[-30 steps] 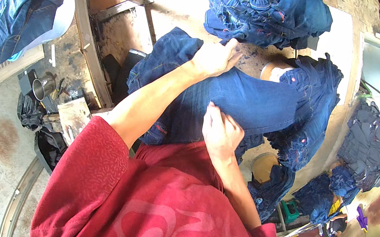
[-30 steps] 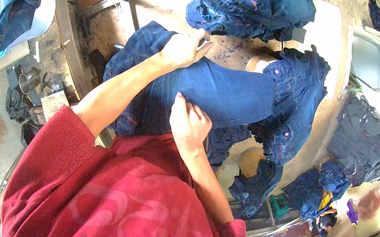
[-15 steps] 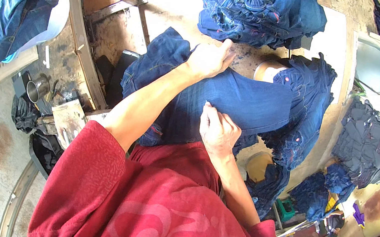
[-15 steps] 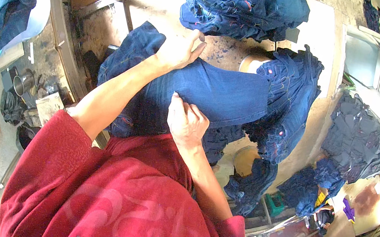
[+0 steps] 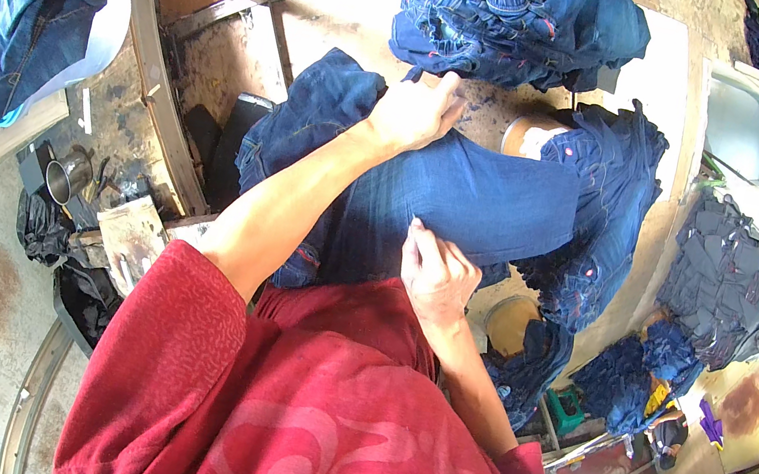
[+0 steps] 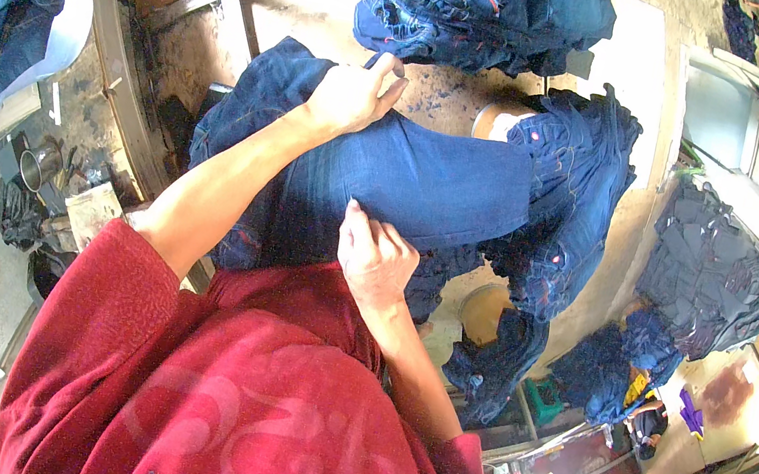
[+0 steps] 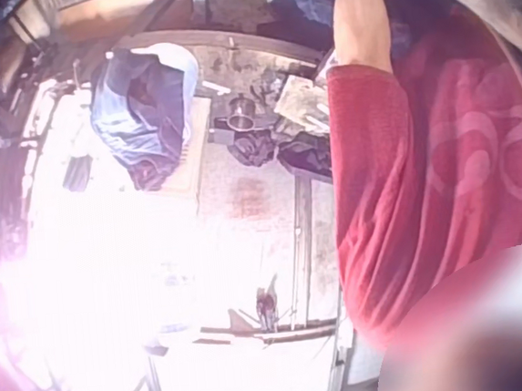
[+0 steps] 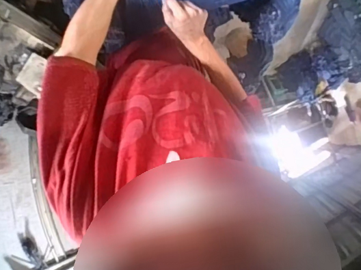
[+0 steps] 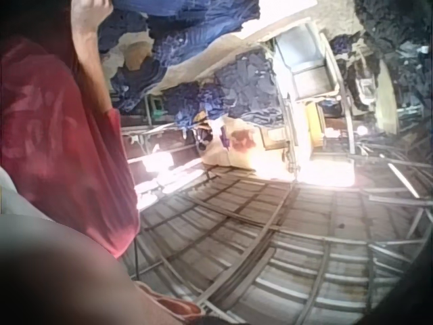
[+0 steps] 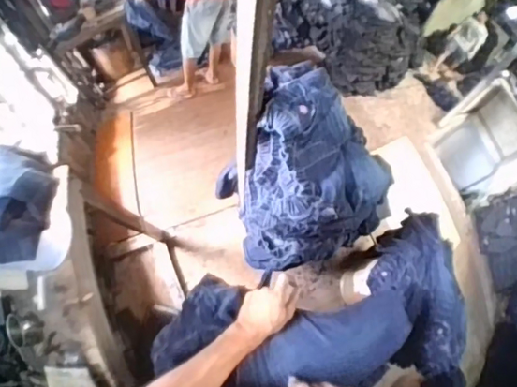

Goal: The person repeatedly picks up denim jeans from a pile, lays them on a table, and uses a white marker to draw lines on the fabric. They then place the marked jeans into a separate pile and continue the process with the next pair.

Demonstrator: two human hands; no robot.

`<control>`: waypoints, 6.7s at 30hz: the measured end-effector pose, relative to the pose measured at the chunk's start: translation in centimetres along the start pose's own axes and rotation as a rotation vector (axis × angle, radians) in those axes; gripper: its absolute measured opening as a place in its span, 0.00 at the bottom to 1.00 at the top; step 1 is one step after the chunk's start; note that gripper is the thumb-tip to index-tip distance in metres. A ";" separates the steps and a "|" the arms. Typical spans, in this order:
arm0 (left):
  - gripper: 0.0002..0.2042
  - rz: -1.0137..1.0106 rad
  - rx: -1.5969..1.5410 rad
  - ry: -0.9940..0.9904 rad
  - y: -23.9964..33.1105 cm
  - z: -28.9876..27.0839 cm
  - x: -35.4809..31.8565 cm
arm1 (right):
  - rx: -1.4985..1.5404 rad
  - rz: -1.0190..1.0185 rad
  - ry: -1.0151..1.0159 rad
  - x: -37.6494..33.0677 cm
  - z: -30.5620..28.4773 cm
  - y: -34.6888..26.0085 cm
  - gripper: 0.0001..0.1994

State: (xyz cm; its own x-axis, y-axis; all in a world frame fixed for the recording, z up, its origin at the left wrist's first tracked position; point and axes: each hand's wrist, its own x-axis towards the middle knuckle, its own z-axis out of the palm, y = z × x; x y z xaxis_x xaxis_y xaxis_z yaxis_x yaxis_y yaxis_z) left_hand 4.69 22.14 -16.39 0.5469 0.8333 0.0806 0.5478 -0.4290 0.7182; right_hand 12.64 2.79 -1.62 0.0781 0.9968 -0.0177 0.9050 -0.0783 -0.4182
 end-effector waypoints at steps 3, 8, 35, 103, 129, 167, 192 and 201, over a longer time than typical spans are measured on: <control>0.13 0.057 0.022 0.065 -0.3 0.3 0.0 | 0.041 0.007 0.042 -0.6 -0.6 -0.1 0.04; 0.13 0.024 0.096 -0.012 -0.5 0.6 -0.2 | 0.104 0.030 0.048 0.1 -0.1 0.3 0.04; 0.14 0.019 0.023 -0.008 -0.4 0.4 -0.4 | 0.101 0.053 0.057 0.0 -0.2 0.4 0.06; 0.06 -1.048 -0.906 0.030 20.0 -7.3 -16.4 | 0.527 0.125 -0.143 -2.8 -3.7 7.0 0.16; 0.42 -0.856 -1.159 -0.278 19.9 -10.9 -19.7 | 0.294 -0.147 -0.338 -2.7 -11.1 3.9 0.08; 0.08 -0.678 -0.138 0.489 17.0 -15.4 -21.5 | 0.761 0.897 0.115 -4.6 -5.9 23.1 0.20; 0.26 -1.104 -1.100 0.067 19.9 -6.6 -16.7 | 0.502 -0.092 -0.237 -1.4 -4.3 9.2 0.06; 0.11 -1.064 -1.133 0.090 20.2 -6.7 -18.7 | 0.492 -0.090 -0.232 -1.8 -4.9 8.5 0.05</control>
State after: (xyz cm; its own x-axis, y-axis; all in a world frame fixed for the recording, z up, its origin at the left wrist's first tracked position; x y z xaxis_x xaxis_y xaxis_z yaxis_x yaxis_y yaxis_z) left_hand 1.32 0.19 1.26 0.1700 0.6070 -0.7763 -0.1245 0.7947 0.5941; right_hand 22.24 0.30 -0.73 -0.1353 0.9811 -0.1385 0.5969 -0.0309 -0.8017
